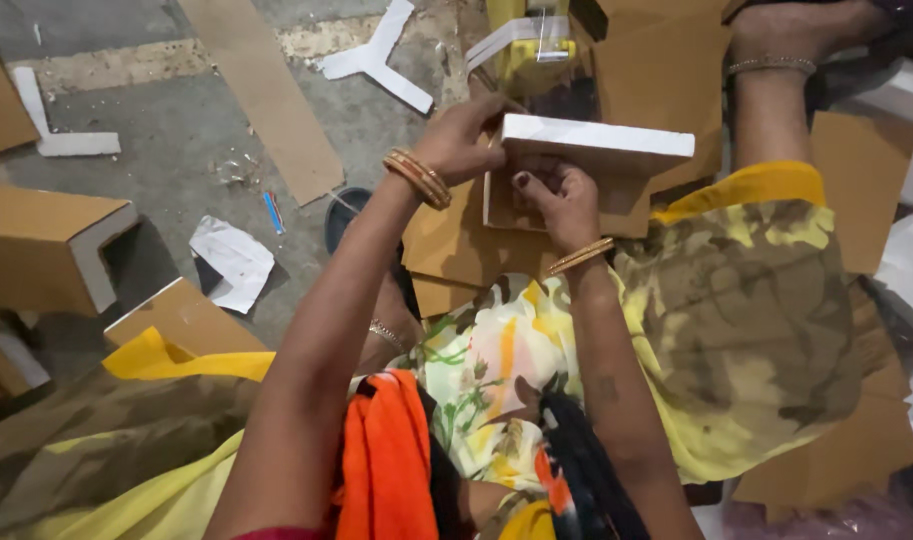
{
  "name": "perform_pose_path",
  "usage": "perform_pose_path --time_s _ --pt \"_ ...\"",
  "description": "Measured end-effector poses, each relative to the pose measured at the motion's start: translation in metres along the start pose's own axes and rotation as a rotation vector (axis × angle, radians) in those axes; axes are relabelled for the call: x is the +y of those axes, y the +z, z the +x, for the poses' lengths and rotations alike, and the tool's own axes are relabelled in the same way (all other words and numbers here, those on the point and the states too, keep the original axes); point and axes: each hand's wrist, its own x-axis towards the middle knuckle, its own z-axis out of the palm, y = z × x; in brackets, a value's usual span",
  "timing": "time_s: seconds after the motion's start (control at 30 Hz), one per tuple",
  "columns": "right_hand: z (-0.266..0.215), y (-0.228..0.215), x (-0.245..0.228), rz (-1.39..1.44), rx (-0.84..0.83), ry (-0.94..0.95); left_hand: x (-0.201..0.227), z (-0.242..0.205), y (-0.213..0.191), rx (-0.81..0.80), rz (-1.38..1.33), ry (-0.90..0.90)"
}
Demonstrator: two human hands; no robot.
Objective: The person assembles cardboard boxes by folding the flaps and securing them with white adhesive tape. They repeatedly pick up flat cardboard pieces, fold them into box shapes, and apply tape to the seams using a handheld dispenser.
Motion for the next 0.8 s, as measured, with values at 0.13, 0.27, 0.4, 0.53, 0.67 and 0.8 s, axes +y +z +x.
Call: perform_pose_path --time_s 0.13,0.27,0.4,0.53,0.67,0.8 --pt "0.006 -0.005 0.01 0.001 0.007 -0.008 -0.008 0.001 0.015 0.0 -0.354 -0.094" --pt "0.008 -0.004 0.004 -0.009 -0.002 0.037 -0.007 -0.001 0.035 0.207 -0.066 -0.022" --pt "-0.001 -0.001 -0.026 -0.356 -0.1 -0.015 -0.002 -0.008 0.034 0.232 0.062 0.028" --pt "-0.016 0.001 -0.067 -0.984 0.155 -0.124 0.004 -0.01 0.033 0.239 0.179 -0.025" --pt "-0.014 0.005 -0.103 -0.823 0.225 -0.403 0.009 -0.01 0.028 0.19 0.182 -0.034" --pt "0.022 0.012 -0.118 -0.671 0.026 -0.46 0.01 -0.013 0.021 0.13 0.253 -0.092"
